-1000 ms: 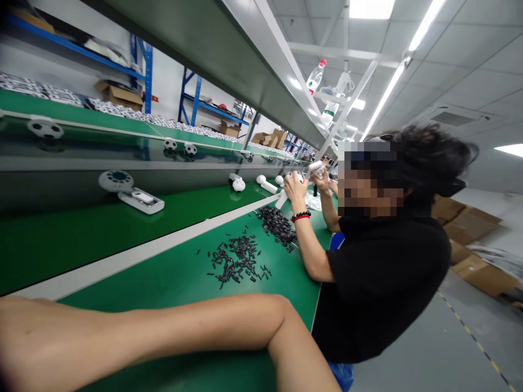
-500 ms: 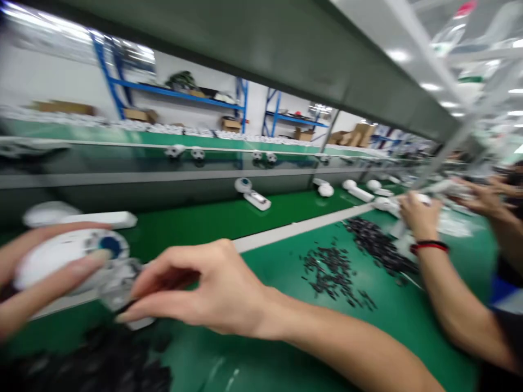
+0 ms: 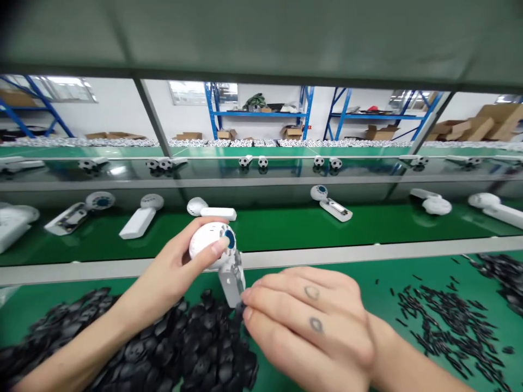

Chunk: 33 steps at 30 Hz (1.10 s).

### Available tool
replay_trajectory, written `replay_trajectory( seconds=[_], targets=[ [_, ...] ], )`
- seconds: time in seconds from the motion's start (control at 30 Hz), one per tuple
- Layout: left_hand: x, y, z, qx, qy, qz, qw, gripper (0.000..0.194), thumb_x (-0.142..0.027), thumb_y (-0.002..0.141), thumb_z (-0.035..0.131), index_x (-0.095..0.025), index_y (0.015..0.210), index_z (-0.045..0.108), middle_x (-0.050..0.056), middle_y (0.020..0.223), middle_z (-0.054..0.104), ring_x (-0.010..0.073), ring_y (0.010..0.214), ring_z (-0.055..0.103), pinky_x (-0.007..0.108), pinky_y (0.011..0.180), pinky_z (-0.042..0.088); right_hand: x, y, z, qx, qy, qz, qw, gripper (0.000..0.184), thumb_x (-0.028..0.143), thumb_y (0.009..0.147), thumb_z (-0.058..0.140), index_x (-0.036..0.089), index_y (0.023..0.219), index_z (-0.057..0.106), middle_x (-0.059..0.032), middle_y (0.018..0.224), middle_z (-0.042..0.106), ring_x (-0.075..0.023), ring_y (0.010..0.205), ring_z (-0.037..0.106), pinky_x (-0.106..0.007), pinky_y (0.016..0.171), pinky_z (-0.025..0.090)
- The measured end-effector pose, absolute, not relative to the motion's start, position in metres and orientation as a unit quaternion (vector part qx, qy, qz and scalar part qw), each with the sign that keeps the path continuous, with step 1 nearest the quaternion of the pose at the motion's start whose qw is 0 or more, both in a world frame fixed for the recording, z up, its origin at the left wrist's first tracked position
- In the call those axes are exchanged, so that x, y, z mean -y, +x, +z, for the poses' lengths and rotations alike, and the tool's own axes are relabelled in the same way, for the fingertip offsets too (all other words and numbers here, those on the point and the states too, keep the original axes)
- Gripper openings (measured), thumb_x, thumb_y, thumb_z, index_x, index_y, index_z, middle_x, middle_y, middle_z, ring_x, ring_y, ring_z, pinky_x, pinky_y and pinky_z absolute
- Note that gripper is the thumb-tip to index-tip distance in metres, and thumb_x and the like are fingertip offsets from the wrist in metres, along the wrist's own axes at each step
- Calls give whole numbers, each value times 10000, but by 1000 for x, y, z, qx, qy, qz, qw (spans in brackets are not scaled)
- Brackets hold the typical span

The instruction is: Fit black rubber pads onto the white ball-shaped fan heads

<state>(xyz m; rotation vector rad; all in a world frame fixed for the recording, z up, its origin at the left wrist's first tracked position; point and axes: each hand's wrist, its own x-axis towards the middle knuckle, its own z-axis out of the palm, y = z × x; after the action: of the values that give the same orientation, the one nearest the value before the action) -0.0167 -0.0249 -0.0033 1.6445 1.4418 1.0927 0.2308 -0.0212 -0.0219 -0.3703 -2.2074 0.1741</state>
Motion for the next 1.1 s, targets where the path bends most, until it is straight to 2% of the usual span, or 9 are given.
replay_trajectory(
  seconds=[0.13, 0.23, 0.33, 0.43, 0.53, 0.67, 0.8, 0.97, 1.1],
  targets=[
    [23, -20, -5, -507, 635, 441, 381, 562, -693, 951, 644, -253, 1299, 618, 91, 1230, 703, 263, 1065, 689, 316, 815, 572, 16, 222, -23, 878, -138, 32, 457, 119, 155, 1086, 659, 243, 1047, 729, -26, 944, 798, -164, 837, 777, -244, 711, 601],
    [21, -26, -6, -489, 651, 427, 394, 545, -647, 935, 708, -280, 1320, 594, 75, 1174, 708, 252, 1044, 693, 311, 823, 568, 11, 220, -25, 864, -138, 58, 480, 118, 77, 1043, 697, 194, 1051, 686, -17, 919, 789, -150, 806, 764, -248, 720, 579],
    [20, -29, -8, -482, 674, 404, 387, 522, -581, 881, 806, -299, 1273, 607, 44, 1073, 710, 216, 916, 679, 273, 724, 540, 10, 218, -27, 843, -154, 137, 497, 107, 91, 1028, 723, 191, 1031, 685, -10, 911, 774, -147, 779, 743, -249, 703, 568],
    [21, -24, -11, -476, 674, 434, 361, 464, -550, 868, 831, -287, 1194, 630, 20, 998, 687, 165, 776, 618, 241, 636, 495, 11, 215, -28, 825, -166, 189, 506, 117, 75, 1017, 720, 187, 999, 691, -10, 898, 755, -138, 750, 713, -245, 677, 543],
    [23, -15, -11, -494, 621, 494, 355, 474, -601, 874, 811, -257, 1149, 634, 21, 999, 671, 149, 763, 601, 242, 664, 501, 15, 212, -26, 816, -172, 211, 510, 133, 58, 1001, 727, 184, 978, 693, -6, 880, 743, -135, 742, 697, -242, 679, 530],
    [30, -3, -4, -489, 508, 508, 494, 548, -682, 847, 806, -235, 1113, 634, 4, 913, 650, 151, 782, 622, 235, 691, 501, 21, 211, -20, 804, -185, 235, 514, 160, 43, 988, 732, 198, 969, 700, 13, 884, 751, -132, 767, 702, -228, 712, 530],
    [40, 7, -6, -468, 453, 437, 620, 566, -713, 811, 811, -193, 930, 621, -10, 811, 568, 125, 715, 538, 207, 616, 444, 23, 211, -16, 795, -228, 275, 491, 127, 92, 995, 733, 207, 952, 701, 42, 870, 748, -114, 749, 682, -211, 695, 509],
    [46, 18, -16, -502, 398, 433, 634, 591, -719, 763, 822, -181, 866, 600, -4, 834, 540, 123, 730, 482, 193, 599, 420, 24, 206, -22, 787, -249, 336, 454, 132, 108, 977, 744, 203, 897, 700, 63, 842, 739, -94, 739, 654, -192, 689, 485],
    [48, 22, -18, -492, 405, 456, 621, 565, -686, 778, 821, -180, 779, 569, -22, 755, 486, 108, 665, 440, 182, 557, 391, 27, 201, -29, 758, -265, 394, 447, 161, 123, 955, 761, 201, 841, 677, 76, 807, 726, -80, 719, 638, -168, 676, 479]
  ],
)
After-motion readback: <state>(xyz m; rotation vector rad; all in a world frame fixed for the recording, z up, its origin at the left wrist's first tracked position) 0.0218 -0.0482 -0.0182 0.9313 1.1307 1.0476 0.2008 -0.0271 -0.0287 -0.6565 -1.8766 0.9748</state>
